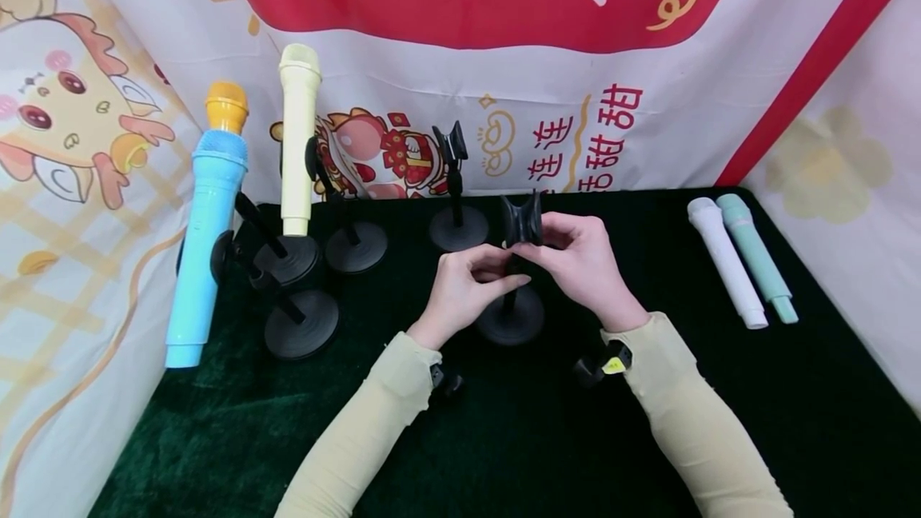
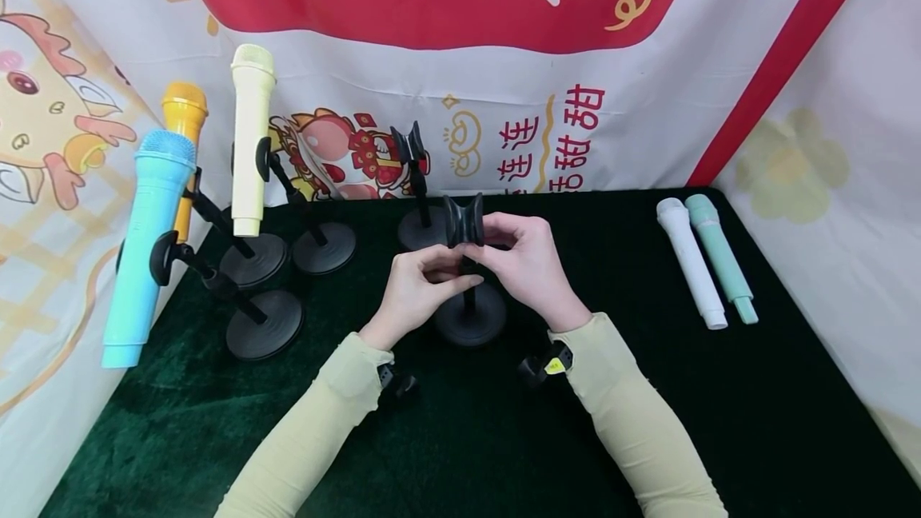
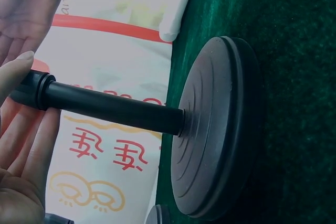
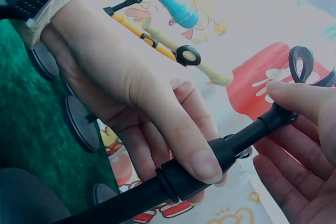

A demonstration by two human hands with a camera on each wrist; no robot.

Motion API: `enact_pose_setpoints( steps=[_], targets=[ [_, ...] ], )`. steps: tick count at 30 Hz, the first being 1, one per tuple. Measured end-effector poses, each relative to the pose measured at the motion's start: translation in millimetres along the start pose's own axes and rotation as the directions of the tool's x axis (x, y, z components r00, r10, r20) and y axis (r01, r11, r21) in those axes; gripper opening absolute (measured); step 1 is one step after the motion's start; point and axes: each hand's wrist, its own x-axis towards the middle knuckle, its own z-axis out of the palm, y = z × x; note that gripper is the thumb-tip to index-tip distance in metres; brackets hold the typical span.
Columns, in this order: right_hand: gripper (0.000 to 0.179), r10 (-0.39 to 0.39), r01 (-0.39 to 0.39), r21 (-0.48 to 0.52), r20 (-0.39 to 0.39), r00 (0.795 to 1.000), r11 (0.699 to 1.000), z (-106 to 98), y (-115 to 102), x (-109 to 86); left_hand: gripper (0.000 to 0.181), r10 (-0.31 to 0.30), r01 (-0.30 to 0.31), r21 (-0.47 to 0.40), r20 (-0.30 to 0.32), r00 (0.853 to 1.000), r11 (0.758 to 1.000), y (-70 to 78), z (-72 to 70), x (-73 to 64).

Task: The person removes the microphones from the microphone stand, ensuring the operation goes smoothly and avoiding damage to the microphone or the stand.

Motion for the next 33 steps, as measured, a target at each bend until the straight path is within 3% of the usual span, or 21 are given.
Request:
enact_pose_setpoints(
  steps=[19, 33],
  targets=[
    [0.012, -0.043, 0.047, 0.042, -0.074, 0.996, 0.998, 6, 2, -3.5, 0.027, 0.018, -0.018, 0.011, -0.008, 1.000, 1.000, 1.5, 1.8, -3.5],
    [0.010, -0.038, 0.035, 0.040, 0.070, 0.997, 0.999, -4, 3, 7.3, 0.024, 0.013, -0.013, -0.018, -0.002, 1.000, 1.000, -1.4, 0.2, -1.1]
  ],
)
